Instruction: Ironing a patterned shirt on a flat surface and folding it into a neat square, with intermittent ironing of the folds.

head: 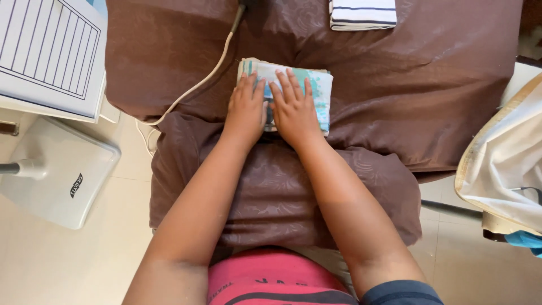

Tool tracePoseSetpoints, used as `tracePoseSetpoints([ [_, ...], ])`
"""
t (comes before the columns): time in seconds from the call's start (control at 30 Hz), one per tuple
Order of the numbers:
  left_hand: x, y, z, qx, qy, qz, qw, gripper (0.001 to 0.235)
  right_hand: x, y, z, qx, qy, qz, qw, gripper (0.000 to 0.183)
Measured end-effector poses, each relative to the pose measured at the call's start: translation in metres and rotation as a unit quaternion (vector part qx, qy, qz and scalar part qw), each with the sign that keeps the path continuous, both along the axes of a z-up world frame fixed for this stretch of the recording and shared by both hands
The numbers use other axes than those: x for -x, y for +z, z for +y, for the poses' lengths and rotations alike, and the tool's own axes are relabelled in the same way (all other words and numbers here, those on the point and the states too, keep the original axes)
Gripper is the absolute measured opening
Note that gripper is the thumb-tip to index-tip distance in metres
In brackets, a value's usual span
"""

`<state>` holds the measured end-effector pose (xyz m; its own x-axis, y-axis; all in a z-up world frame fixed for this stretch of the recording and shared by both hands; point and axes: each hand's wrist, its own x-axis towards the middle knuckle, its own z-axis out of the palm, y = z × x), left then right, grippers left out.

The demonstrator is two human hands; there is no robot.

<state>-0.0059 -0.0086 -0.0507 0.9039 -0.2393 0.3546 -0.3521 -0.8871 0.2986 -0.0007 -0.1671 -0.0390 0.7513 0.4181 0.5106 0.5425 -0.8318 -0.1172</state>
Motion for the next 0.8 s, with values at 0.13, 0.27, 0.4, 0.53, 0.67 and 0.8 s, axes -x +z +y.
tracePoseSetpoints([
  [0.13,-0.013,-0.018,-0.005,-0.002,-0.027,0.062,0.998,0.061,-0.007,-0.028,-0.012,0.09,-0.018,0.174,0.98,0.058],
  [0.27,-0.012,-0.013,-0.009,-0.032,0.003,0.199,0.979,0.08,-0.004,-0.01,-0.019,0.113,-0.084,0.264,0.954,0.071],
  [0.4,-0.013,-0.007,-0.012,-0.055,0.015,0.247,0.967,0.082,-0.004,0.014,-0.028,0.085,-0.188,0.356,0.911,0.079],
  [0.53,-0.02,0.005,-0.013,-0.093,0.011,0.295,0.951,0.087,-0.021,0.021,-0.014,0.07,-0.231,0.297,0.924,0.081],
  [0.67,-0.039,-0.007,-0.013,-0.03,0.037,0.241,0.969,0.08,-0.07,0.065,0.017,-0.14,-0.134,0.18,0.964,0.046],
  [0.8,-0.048,0.003,-0.006,0.13,0.076,0.144,0.978,0.046,-0.138,0.1,0.052,-0.302,-0.033,0.196,0.932,0.042],
])
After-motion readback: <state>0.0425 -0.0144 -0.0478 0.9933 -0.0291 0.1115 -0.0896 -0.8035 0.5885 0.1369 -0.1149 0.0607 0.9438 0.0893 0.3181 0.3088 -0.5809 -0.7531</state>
